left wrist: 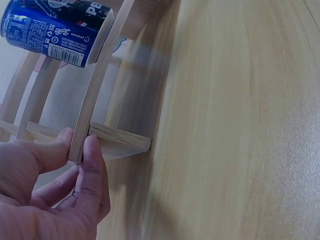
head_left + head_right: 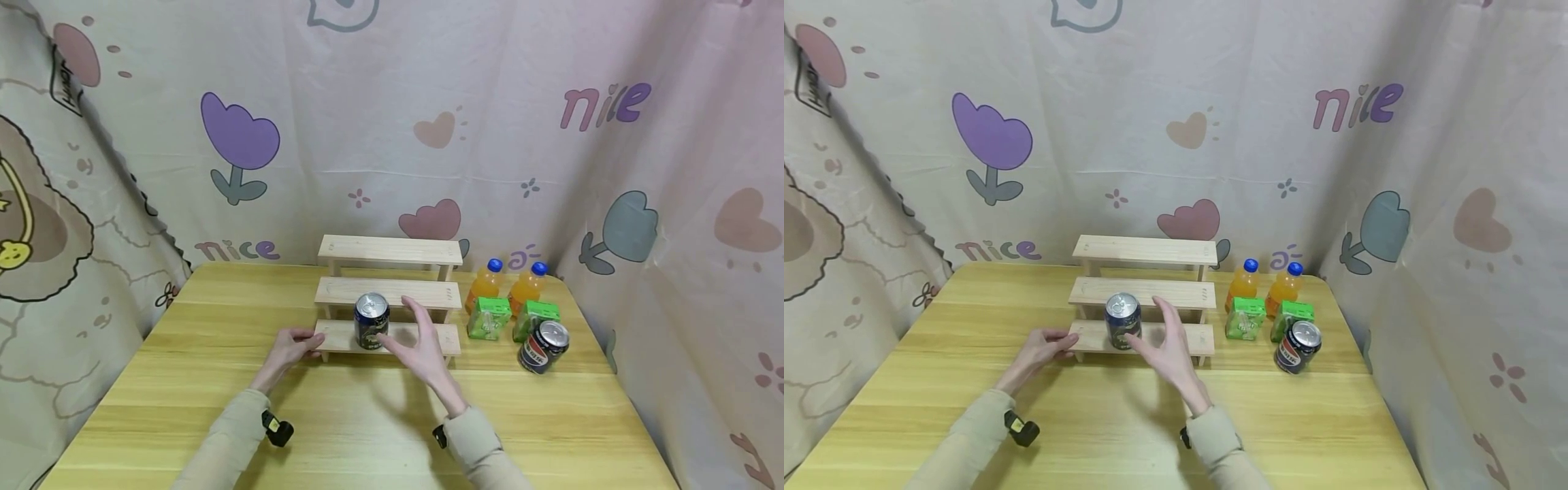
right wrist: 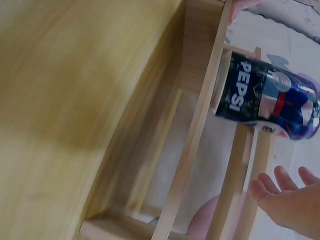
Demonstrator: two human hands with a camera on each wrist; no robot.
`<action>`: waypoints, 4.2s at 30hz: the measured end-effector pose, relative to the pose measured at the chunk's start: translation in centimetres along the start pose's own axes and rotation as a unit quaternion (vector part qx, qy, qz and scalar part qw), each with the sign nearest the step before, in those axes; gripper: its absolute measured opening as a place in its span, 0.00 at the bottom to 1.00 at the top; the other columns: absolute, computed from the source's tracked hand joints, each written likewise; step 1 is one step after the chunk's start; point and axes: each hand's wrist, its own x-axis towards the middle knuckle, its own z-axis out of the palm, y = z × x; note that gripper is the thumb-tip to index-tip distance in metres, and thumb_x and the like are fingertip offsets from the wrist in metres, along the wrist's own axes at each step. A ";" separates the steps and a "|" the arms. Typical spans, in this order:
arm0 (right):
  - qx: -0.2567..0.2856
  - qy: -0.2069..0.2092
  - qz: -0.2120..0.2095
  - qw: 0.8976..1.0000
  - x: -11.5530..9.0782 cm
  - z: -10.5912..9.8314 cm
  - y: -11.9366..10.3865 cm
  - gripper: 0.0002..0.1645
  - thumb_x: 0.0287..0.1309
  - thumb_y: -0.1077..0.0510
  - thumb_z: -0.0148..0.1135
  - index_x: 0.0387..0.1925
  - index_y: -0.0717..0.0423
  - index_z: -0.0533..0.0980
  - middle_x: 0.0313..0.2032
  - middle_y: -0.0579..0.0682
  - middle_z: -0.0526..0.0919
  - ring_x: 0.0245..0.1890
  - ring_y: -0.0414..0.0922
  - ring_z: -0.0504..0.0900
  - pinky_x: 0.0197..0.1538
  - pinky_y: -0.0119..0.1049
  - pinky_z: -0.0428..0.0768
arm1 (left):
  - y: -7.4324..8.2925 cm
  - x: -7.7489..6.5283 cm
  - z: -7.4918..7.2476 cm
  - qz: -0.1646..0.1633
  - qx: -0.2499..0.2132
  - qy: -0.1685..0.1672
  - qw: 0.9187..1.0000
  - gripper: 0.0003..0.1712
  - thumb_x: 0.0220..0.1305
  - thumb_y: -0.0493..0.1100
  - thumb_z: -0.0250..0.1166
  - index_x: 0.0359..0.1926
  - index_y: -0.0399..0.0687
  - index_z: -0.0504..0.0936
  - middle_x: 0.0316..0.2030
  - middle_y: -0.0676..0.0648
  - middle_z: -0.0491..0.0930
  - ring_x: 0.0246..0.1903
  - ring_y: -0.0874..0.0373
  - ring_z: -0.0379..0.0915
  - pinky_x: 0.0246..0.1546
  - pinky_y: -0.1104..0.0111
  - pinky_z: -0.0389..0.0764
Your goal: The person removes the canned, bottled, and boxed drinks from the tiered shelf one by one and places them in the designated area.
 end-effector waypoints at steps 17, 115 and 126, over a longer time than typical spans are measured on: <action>0.012 -0.012 -0.007 1.000 1.3 2.8 -0.1 0.53 0.46 0.51 0.80 0.72 0.54 0.63 0.67 0.56 0.71 0.66 0.54 0.71 0.73 0.62 0.66 | 0.1 -0.2 -0.1 0.001 0.010 -0.001 1.000 0.23 0.69 0.36 0.65 0.55 0.17 0.75 0.41 0.39 0.85 0.27 0.64 0.83 0.37 0.69 0.90; 0.016 0.220 0.101 0.970 -3.4 -12.7 7.6 0.47 0.45 0.73 0.76 0.65 0.67 0.62 0.63 0.63 0.75 0.52 0.24 0.70 0.56 0.07 0.68 | 0.0 -0.1 -0.2 0.001 0.001 -0.010 1.000 0.25 0.70 0.36 0.63 0.57 0.16 0.72 0.45 0.33 0.83 0.30 0.62 0.83 0.38 0.72 0.89; 0.018 0.215 0.104 0.971 -3.2 -12.5 8.3 0.46 0.45 0.74 0.75 0.65 0.67 0.63 0.59 0.62 0.75 0.50 0.23 0.70 0.53 0.07 0.69 | 0.0 -0.2 -0.6 0.011 0.021 -0.010 1.000 0.27 0.70 0.39 0.64 0.58 0.16 0.72 0.50 0.27 0.81 0.31 0.60 0.85 0.40 0.69 0.90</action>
